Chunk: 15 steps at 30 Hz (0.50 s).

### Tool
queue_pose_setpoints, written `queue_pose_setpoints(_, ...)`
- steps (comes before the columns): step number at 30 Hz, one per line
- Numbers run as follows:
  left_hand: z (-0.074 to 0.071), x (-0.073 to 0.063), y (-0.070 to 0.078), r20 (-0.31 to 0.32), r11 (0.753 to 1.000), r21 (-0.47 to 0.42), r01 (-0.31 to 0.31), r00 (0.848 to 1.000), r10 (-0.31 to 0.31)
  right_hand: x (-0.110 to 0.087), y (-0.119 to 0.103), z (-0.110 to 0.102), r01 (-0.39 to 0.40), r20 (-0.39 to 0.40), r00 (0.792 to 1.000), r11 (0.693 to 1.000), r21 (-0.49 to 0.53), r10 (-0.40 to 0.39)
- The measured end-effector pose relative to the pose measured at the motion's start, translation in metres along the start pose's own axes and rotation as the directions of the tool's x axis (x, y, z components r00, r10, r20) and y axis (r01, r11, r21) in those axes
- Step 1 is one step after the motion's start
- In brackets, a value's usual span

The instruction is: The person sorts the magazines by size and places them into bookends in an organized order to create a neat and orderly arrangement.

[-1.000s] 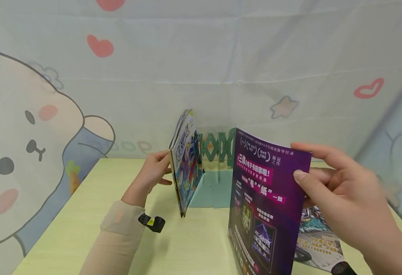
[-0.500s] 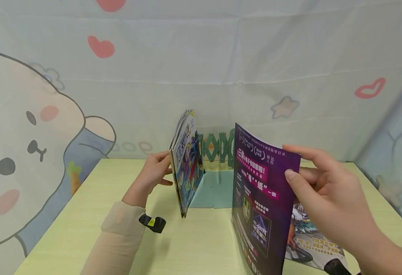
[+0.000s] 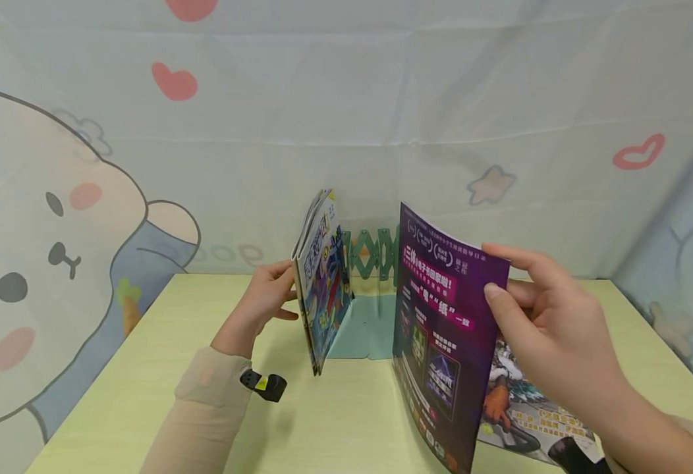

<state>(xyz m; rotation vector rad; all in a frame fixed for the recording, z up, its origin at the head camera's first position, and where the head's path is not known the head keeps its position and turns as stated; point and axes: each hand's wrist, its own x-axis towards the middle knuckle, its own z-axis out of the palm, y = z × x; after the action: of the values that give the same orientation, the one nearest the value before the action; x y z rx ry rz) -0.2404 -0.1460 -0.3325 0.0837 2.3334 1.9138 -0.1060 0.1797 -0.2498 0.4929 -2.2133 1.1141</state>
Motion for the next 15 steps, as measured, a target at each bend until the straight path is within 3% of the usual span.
queue_pose_setpoints(15,0.0008,0.0007,-0.0004,-0.007,1.0,-0.006,0.002,1.0,-0.002,0.0056,0.0078,0.0091,-0.004,0.009,1.0,1.0,0.021,0.004)
